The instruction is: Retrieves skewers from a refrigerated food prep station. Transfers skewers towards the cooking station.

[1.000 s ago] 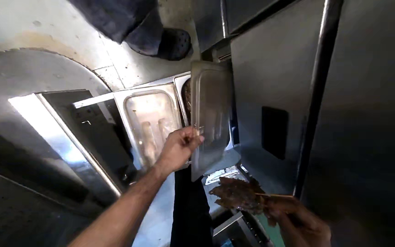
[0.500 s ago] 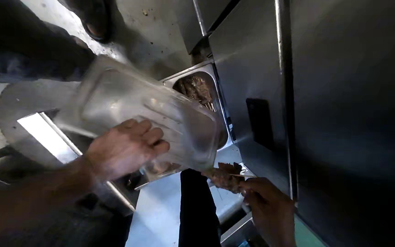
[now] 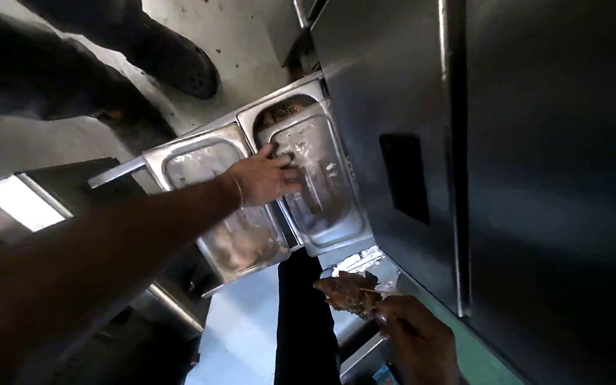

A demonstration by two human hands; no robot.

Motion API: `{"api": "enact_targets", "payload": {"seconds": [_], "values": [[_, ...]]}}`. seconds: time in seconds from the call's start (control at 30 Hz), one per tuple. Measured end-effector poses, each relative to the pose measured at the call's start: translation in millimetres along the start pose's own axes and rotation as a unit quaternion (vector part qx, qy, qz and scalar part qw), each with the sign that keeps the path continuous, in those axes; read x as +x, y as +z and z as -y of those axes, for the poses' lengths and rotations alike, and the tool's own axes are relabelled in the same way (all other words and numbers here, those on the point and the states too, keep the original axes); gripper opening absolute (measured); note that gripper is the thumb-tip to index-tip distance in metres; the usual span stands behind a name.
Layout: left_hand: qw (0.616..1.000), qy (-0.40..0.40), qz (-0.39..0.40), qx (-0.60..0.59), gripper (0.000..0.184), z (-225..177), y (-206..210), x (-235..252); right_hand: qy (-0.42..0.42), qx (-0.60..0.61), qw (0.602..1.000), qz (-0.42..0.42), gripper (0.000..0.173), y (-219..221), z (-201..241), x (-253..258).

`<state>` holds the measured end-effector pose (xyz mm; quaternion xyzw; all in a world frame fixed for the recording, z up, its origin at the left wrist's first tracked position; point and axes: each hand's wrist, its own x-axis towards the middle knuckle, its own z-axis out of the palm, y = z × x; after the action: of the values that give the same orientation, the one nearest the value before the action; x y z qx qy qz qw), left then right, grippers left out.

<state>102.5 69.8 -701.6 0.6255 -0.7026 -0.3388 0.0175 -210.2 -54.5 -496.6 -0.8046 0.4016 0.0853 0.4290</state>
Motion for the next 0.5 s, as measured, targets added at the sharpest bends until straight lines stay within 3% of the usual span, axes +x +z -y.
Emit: {"api": "enact_targets", "payload": {"seconds": [0.1, 0.17, 0.27, 0.4, 0.5], "values": [[0.991, -0.044, -0.124, -0.016, 0.029, -4, -13, 14, 0.016, 0.019, 1.0, 0.002, 0.01, 0, 2, -4], [0.963, -0.173, -0.197, -0.057, 0.03, -1, -30, 26, 0.004, 0.042, 0.999, 0.0, 0.008, 1, -1, -8], [0.914, -0.356, -0.182, -0.076, 0.039, 18, -47, 41, -0.017, 0.064, 0.998, -0.002, 0.008, 2, -6, -10], [0.925, -0.35, -0.133, -0.07, 0.05, 26, -45, 36, -0.018, 0.079, 0.997, -0.018, 0.006, 1, -11, -13], [0.939, -0.313, -0.134, -0.041, 0.041, 28, -36, 22, -0.006, 0.084, 0.996, -0.028, 0.008, -4, -18, -19]]}}
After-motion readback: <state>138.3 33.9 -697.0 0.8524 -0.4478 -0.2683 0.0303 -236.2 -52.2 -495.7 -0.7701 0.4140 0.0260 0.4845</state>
